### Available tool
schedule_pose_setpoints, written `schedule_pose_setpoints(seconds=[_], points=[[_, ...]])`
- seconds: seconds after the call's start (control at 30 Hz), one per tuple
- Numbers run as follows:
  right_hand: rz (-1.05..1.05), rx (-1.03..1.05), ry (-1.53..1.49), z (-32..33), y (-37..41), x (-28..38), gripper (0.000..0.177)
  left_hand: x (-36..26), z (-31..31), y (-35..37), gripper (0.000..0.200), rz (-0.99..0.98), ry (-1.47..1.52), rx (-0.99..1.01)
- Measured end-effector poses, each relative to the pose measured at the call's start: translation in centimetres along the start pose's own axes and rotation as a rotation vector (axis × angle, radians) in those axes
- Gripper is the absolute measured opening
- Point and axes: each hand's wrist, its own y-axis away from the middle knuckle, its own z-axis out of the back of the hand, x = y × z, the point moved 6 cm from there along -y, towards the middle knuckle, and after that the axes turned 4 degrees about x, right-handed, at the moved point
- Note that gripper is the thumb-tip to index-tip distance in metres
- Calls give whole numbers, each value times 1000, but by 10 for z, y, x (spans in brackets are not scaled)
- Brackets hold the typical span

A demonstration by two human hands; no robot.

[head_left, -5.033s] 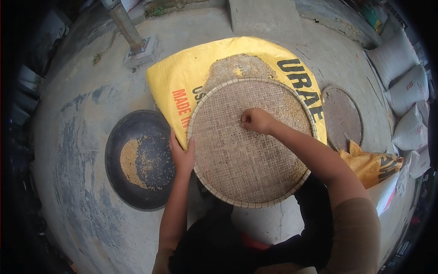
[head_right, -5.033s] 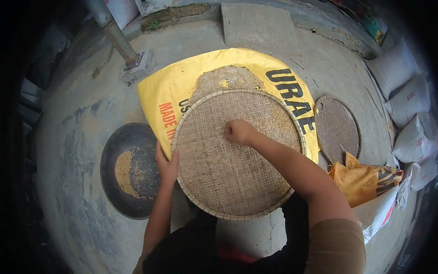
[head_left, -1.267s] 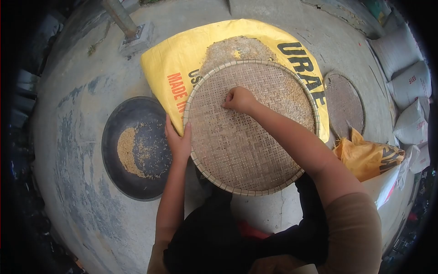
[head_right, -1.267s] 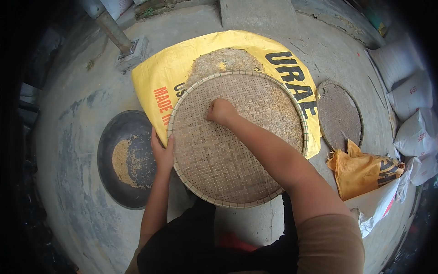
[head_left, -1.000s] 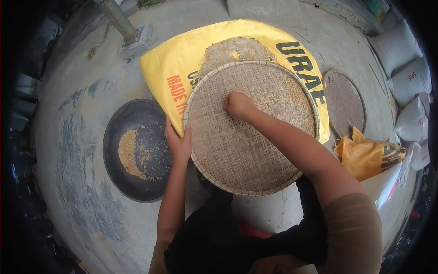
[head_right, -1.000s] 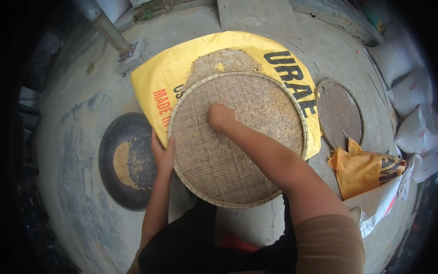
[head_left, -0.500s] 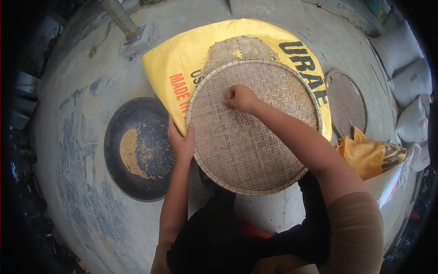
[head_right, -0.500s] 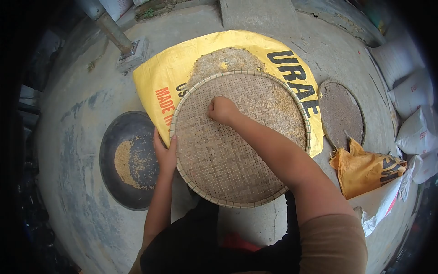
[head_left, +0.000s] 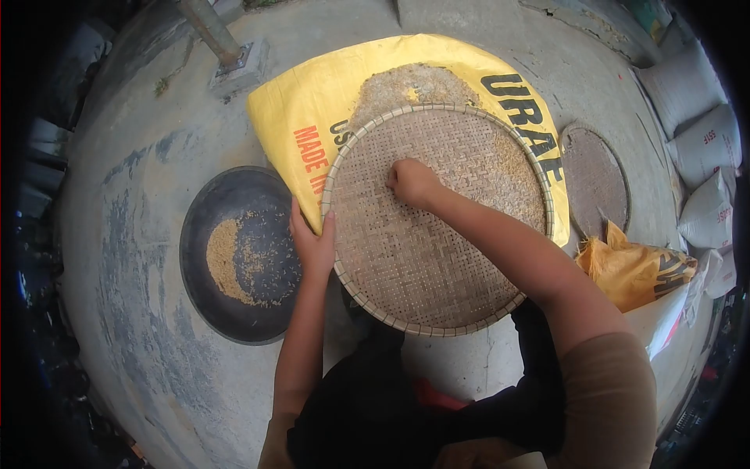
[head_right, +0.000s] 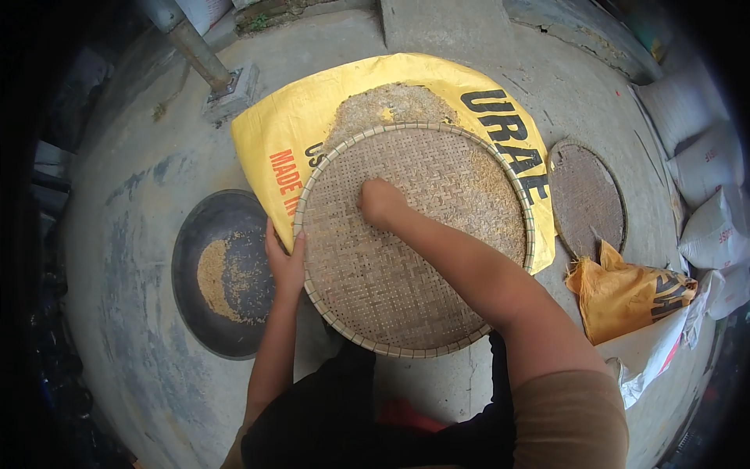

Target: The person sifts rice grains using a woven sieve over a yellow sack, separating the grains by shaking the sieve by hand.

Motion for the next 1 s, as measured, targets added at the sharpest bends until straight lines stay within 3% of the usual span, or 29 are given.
schedule_pose_setpoints(seconds=[0.13,0.27,0.33,0.43,0.53,0.67,0.87,1.0], points=[[124,438,-856,4,16,76,24,-6,0,1,72,1,-4,-2],[234,230,-691,19,-1,79,23,2,-2,-3,72,-30,34,18],[117,-26,-332,16,-15,40,19,1,-2,-1,72,10,2,12],[-57,-12,-210,13,-11,7,20,-5,-1,0,67,38,-59,42],[-101,-39,-237,13,-7,6,22,-2,-2,0,67,23,-37,39],[-52,-18,-151,7,-5,23,21,5,-3,-2,71,-6,12,38],[-187,-36,-91,-2,-13,14,21,-5,-4,1,68,11,-70,42],[-60,-49,-160,-4,-13,26,20,-5,-4,1,68,-20,-4,53]])
